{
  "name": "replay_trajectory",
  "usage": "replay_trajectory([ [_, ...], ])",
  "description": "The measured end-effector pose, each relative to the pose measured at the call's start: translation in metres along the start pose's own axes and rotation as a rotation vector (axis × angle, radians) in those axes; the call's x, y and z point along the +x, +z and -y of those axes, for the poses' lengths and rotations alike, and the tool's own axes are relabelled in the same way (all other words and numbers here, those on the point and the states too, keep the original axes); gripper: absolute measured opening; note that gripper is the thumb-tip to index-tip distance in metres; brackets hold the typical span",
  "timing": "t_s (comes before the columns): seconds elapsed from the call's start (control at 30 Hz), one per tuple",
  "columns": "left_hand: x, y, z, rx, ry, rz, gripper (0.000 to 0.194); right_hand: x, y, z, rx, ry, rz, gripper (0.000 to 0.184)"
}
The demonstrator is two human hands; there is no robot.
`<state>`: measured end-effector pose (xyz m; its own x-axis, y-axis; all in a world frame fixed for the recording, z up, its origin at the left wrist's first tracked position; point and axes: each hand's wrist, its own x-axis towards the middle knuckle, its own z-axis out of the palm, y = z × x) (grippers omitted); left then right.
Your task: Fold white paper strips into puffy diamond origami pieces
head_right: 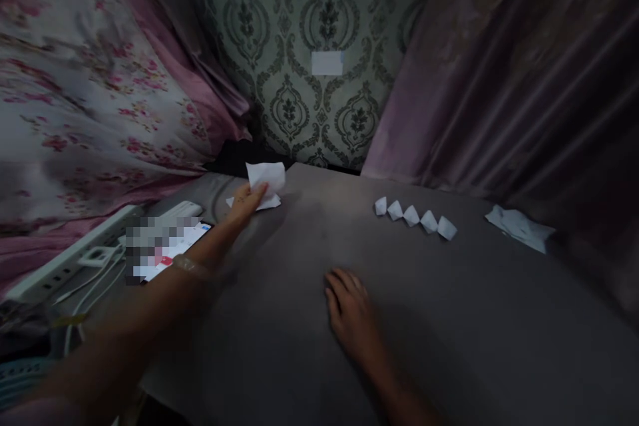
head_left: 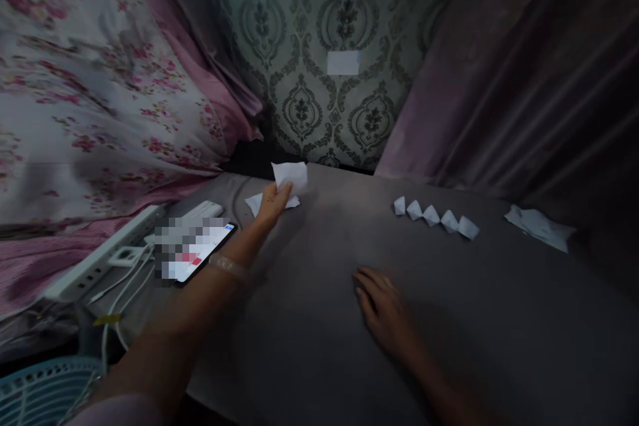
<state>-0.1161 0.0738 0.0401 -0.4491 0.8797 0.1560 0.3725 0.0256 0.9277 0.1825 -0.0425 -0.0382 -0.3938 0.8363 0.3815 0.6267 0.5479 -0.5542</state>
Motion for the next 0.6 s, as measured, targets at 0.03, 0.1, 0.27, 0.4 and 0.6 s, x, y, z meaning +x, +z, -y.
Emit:
replay_trajectory([
  [0.03,-0.016,0.011,-0.007,-0.05,-0.009,0.057,0.039,0.002,-0.001,0.0,0.079,0.046,-0.012,0.033],
  [0.1,-0.053,0.034,-0.017,-0.341,-0.161,0.279,0.038,0.006,-0.007,0.001,0.276,0.223,-0.087,0.034],
  [0.27,-0.132,0.073,-0.029,-0.761,-0.655,0.657,0.028,0.012,-0.028,0.007,0.829,0.674,-0.123,0.053],
  [0.4,-0.151,0.086,-0.022,-0.671,-0.737,0.684,0.027,0.01,-0.035,0.006,0.82,0.746,-0.159,0.046],
  [0.6,-0.138,0.085,-0.001,-0.533,-0.616,0.601,0.017,0.009,-0.031,-0.005,0.651,0.798,-0.088,0.034],
])
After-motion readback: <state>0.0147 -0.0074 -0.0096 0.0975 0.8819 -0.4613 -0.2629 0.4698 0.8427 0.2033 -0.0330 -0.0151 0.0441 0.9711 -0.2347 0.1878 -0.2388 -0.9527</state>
